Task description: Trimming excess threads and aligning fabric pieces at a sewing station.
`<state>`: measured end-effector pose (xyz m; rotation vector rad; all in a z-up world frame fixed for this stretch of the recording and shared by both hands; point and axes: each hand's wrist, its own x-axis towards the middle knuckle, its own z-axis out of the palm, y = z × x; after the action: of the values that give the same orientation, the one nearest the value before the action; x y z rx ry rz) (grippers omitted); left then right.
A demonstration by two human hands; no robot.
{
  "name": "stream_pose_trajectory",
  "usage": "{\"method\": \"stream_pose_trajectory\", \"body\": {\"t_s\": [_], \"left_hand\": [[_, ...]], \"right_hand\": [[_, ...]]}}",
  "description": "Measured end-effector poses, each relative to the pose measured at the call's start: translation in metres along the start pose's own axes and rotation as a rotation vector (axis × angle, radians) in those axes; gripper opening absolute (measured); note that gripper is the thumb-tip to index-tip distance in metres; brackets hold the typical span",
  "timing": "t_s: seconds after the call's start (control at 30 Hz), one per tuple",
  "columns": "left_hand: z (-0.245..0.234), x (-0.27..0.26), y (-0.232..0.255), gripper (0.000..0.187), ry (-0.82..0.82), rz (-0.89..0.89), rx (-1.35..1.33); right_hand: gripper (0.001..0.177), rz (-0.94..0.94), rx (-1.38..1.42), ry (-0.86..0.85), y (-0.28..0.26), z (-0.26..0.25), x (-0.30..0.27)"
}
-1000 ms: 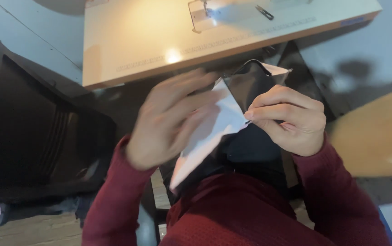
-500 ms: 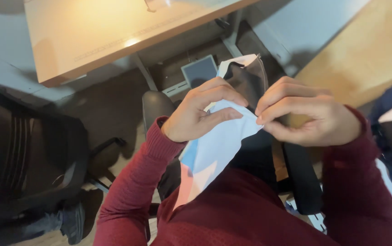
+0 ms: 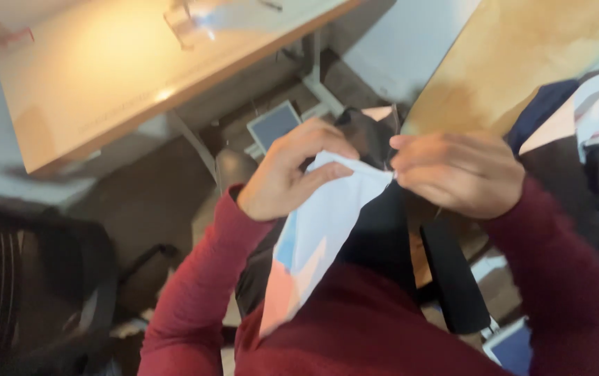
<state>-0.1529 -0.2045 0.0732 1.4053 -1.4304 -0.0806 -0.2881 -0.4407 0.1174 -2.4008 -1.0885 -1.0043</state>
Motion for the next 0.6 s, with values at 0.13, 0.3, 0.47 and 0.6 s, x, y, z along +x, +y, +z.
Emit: {"method": "stream_pose_trajectory", "body": {"t_s": [0.13,0.3,0.47,0.6], "left_hand": [[-0.007,-0.001,0.000,0.017,0.074,0.027,0.009],[-0.040,-0.016,-0.007,0.011,0.248,0.017,-0.072],[-0.086,-0.045,-0.022,0.015,0.490,0.053,-0.228],[-0.129,-0.097,-0.059,0.013,0.782,0.076,-0.276]], "right_hand": [[0.031,0.054,0.052,0.344,0.006,0.023,-0.029],[0.108,0.591,0.203,0.098,0.051,0.029,-0.078],[0.084,0.899,1.118,0.266,0.122,0.160,-0.175],[0.069,1.115,0.903,0.436,0.136,0.224,-0.134]]}}
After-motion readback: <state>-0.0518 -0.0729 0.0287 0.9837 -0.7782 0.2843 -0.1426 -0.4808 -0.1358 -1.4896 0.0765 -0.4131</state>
